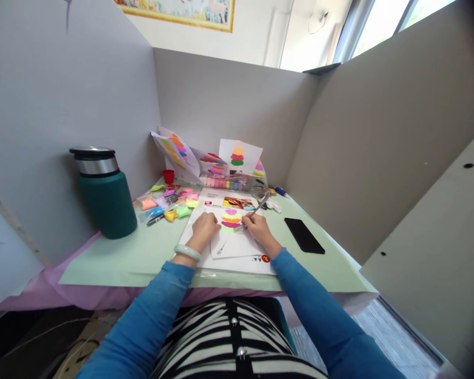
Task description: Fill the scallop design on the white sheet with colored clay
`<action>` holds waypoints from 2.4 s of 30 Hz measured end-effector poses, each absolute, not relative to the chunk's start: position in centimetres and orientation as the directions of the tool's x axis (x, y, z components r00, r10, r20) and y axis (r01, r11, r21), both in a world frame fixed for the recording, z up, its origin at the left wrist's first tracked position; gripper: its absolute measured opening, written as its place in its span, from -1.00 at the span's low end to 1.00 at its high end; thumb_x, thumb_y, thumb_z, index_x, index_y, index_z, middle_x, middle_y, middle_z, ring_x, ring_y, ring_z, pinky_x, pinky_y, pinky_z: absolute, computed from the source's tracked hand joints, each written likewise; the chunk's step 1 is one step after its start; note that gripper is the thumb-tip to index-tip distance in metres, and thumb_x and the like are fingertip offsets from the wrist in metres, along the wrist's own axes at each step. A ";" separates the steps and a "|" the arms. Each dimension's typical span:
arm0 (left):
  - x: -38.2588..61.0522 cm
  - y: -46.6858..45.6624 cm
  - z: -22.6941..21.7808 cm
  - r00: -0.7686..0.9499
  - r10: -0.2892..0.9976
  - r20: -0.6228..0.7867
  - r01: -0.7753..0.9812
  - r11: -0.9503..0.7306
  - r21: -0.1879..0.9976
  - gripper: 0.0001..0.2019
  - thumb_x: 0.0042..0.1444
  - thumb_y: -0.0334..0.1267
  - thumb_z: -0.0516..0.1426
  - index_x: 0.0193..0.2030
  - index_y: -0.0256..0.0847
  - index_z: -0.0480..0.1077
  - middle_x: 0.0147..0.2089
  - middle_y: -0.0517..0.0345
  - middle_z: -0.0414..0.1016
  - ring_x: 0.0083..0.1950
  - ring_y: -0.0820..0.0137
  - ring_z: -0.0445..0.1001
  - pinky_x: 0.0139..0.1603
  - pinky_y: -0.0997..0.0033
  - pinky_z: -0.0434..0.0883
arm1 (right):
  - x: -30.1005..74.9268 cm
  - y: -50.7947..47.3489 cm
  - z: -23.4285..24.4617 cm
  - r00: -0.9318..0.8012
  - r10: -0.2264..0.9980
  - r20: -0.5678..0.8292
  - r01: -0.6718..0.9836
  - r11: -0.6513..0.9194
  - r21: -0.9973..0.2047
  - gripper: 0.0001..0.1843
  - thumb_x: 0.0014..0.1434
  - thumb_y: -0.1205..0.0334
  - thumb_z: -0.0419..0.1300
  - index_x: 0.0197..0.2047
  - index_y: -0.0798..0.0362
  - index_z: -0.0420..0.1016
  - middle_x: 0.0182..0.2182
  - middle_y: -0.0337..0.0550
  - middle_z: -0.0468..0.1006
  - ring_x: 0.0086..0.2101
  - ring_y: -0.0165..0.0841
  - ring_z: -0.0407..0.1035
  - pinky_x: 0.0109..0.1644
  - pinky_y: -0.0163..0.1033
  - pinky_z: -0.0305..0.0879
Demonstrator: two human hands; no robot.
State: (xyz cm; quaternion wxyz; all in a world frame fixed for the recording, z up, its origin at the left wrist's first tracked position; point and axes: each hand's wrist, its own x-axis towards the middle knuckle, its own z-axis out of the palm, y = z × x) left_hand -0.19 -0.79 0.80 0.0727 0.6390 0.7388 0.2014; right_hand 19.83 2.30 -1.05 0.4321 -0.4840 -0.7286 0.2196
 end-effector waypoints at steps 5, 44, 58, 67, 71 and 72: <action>-0.2 -0.8 0.8 -0.173 0.974 0.148 0.912 0.102 0.398 -0.79 0.02 -0.22 0.15 -0.18 -0.14 0.49 -0.02 -0.01 0.49 0.00 0.23 0.46 -0.09 0.37 0.36 | 19.6 2.3 -1.1 -0.192 0.882 0.431 0.545 0.461 -0.701 -0.74 0.10 0.11 0.04 -0.47 0.04 0.46 -0.58 -0.21 0.51 -0.44 -0.34 0.42 -0.29 -0.34 0.23; -0.3 -0.6 0.6 -0.178 0.972 0.156 0.904 0.099 0.415 -0.78 -0.01 -0.23 0.14 -0.20 -0.14 0.50 -0.03 -0.02 0.50 -0.02 0.22 0.46 -0.14 0.37 0.35 | 19.7 2.2 -1.0 -0.162 0.882 0.443 0.566 0.451 -0.691 -0.74 0.09 0.12 0.03 -0.48 0.04 0.46 -0.60 -0.21 0.50 -0.45 -0.33 0.41 -0.30 -0.33 0.22; -0.3 -0.6 0.7 -0.176 0.972 0.154 0.908 0.100 0.407 -0.77 0.00 -0.22 0.15 -0.18 -0.16 0.50 -0.02 -0.03 0.51 -0.01 0.23 0.47 -0.13 0.39 0.34 | 19.4 2.3 -1.1 -0.175 0.889 0.424 0.505 0.451 -0.736 -0.74 0.11 0.11 0.06 -0.46 0.05 0.46 -0.60 -0.23 0.51 -0.46 -0.35 0.43 -0.31 -0.33 0.23; -0.3 -0.8 0.8 -0.168 0.974 0.151 0.906 0.092 0.413 -0.77 0.00 -0.24 0.14 -0.18 -0.14 0.50 -0.03 -0.01 0.50 -0.03 0.22 0.47 -0.15 0.37 0.34 | 20.9 3.3 -1.5 -0.087 0.921 0.379 0.565 0.359 -0.743 -0.76 0.06 0.15 0.05 -0.50 0.04 0.45 -0.63 -0.24 0.47 -0.48 -0.34 0.39 -0.29 -0.31 0.19; -0.3 -0.8 0.7 -0.165 0.973 0.164 0.907 0.085 0.412 -0.77 0.00 -0.23 0.14 -0.18 -0.14 0.50 -0.04 -0.01 0.50 -0.02 0.23 0.46 -0.14 0.37 0.34 | 21.2 3.5 -1.6 -0.062 0.916 0.396 0.568 0.359 -0.741 -0.76 0.06 0.15 0.05 -0.53 0.04 0.43 -0.62 -0.23 0.47 -0.46 -0.34 0.39 -0.28 -0.30 0.20; -0.3 -0.8 0.7 -0.164 0.972 0.165 0.907 0.083 0.413 -0.77 0.00 -0.23 0.13 -0.18 -0.14 0.50 -0.04 -0.01 0.50 -0.02 0.23 0.46 -0.13 0.37 0.34 | 21.1 3.5 -1.6 -0.058 0.915 0.399 0.556 0.362 -0.749 -0.76 0.06 0.15 0.04 -0.52 0.04 0.43 -0.62 -0.23 0.47 -0.47 -0.34 0.39 -0.29 -0.31 0.21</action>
